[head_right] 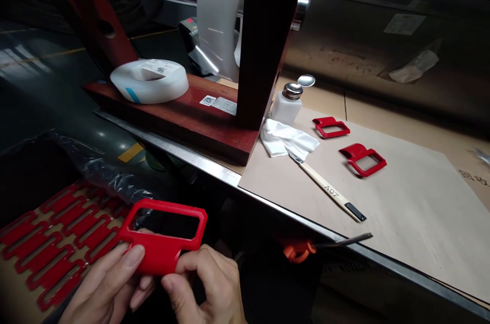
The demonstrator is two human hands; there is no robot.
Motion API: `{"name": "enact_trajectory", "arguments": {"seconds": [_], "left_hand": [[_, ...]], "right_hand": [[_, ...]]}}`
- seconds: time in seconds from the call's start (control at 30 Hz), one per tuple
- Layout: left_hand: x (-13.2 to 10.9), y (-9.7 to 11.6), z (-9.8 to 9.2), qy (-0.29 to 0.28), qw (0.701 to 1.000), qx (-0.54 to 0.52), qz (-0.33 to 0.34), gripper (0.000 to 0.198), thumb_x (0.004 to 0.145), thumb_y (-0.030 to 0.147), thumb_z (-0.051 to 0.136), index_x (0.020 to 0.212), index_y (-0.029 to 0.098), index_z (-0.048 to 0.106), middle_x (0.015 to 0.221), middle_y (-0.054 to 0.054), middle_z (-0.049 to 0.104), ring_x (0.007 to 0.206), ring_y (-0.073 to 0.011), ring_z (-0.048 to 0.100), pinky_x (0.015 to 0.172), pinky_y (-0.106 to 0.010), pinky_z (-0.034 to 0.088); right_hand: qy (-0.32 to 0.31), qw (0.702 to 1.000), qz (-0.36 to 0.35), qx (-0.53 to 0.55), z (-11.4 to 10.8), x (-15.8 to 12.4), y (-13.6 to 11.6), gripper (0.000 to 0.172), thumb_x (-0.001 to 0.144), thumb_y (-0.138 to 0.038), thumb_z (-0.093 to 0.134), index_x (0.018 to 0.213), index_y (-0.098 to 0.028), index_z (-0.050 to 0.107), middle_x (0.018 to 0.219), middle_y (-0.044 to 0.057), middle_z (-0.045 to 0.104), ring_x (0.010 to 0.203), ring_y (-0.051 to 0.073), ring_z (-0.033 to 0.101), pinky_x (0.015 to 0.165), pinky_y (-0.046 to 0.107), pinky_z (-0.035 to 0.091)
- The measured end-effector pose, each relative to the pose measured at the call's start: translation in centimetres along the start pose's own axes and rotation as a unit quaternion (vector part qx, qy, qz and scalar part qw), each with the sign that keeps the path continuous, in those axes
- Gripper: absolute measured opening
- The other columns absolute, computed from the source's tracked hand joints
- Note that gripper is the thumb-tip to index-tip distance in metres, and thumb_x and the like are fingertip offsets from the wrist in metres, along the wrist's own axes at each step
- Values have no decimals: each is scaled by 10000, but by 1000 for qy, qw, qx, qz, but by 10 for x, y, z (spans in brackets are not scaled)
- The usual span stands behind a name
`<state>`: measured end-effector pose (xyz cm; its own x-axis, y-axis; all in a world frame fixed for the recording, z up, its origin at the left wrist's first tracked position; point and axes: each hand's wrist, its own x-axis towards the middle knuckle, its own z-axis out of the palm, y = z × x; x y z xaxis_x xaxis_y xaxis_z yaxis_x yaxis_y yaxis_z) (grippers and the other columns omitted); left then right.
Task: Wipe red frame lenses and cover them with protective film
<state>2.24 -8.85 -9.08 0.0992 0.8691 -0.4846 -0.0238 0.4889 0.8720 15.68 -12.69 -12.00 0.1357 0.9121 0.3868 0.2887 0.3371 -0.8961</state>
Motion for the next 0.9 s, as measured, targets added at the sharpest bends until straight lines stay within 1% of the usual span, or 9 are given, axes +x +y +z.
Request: {"name": "enact_trajectory", "arguments": {"seconds": [0.3,0.37,0.5,0.53,0.6,0.73,0.83,0.9], "left_hand": [[1,0,1,15,1000,-3,21,465,667,617,673,512,196,549,469,31,485,449,-101,415,447,-222,390],[1,0,2,23,999,-1,33,450,665,620,676,535,204,561,468,36,489,458,-105,423,453,-214,396],[2,2,5,55,997,-10,55,391,651,599,701,605,231,577,524,41,533,499,-124,458,459,-209,423],[2,2,5,62,996,-13,54,379,654,589,703,614,235,573,535,39,545,506,-132,467,459,-215,429],[1,4,6,69,996,-17,50,366,657,581,702,631,241,571,530,36,560,508,-142,480,461,-221,436],[0,6,7,53,997,-26,43,374,644,584,717,642,237,576,524,47,573,504,-132,502,480,-207,451],[0,7,8,40,998,-29,42,358,657,574,715,686,233,613,560,47,606,504,-125,521,501,-205,465],[-1,9,9,39,998,-34,43,347,662,560,719,696,226,633,580,39,621,492,-122,518,489,-212,459]], "right_hand": [[29,999,-5,-22,2,4,-5,157,910,-294,554,785,-203,582,615,-40,597,494,77,528,471,172,400],[29,999,-3,-17,4,3,-4,145,904,-281,560,784,-203,585,619,-39,602,494,79,529,475,177,404],[49,999,18,10,10,-2,1,104,887,-258,573,797,-209,591,643,-34,623,513,93,544,517,197,431],[46,999,21,17,11,-3,2,89,883,-249,575,806,-211,594,655,-34,634,521,95,553,526,199,437],[21,999,25,16,11,-4,3,43,873,-218,587,832,-215,598,693,-34,661,548,97,577,548,196,450],[-15,999,34,23,8,-4,1,54,869,-169,590,866,-221,605,743,-37,691,597,97,616,570,184,468],[1,997,52,52,10,-6,1,58,880,-188,576,856,-217,620,740,-21,695,602,106,615,533,191,456],[18,997,60,54,13,-7,1,67,882,-212,576,838,-214,626,716,-13,689,580,111,602,528,206,452]]}}
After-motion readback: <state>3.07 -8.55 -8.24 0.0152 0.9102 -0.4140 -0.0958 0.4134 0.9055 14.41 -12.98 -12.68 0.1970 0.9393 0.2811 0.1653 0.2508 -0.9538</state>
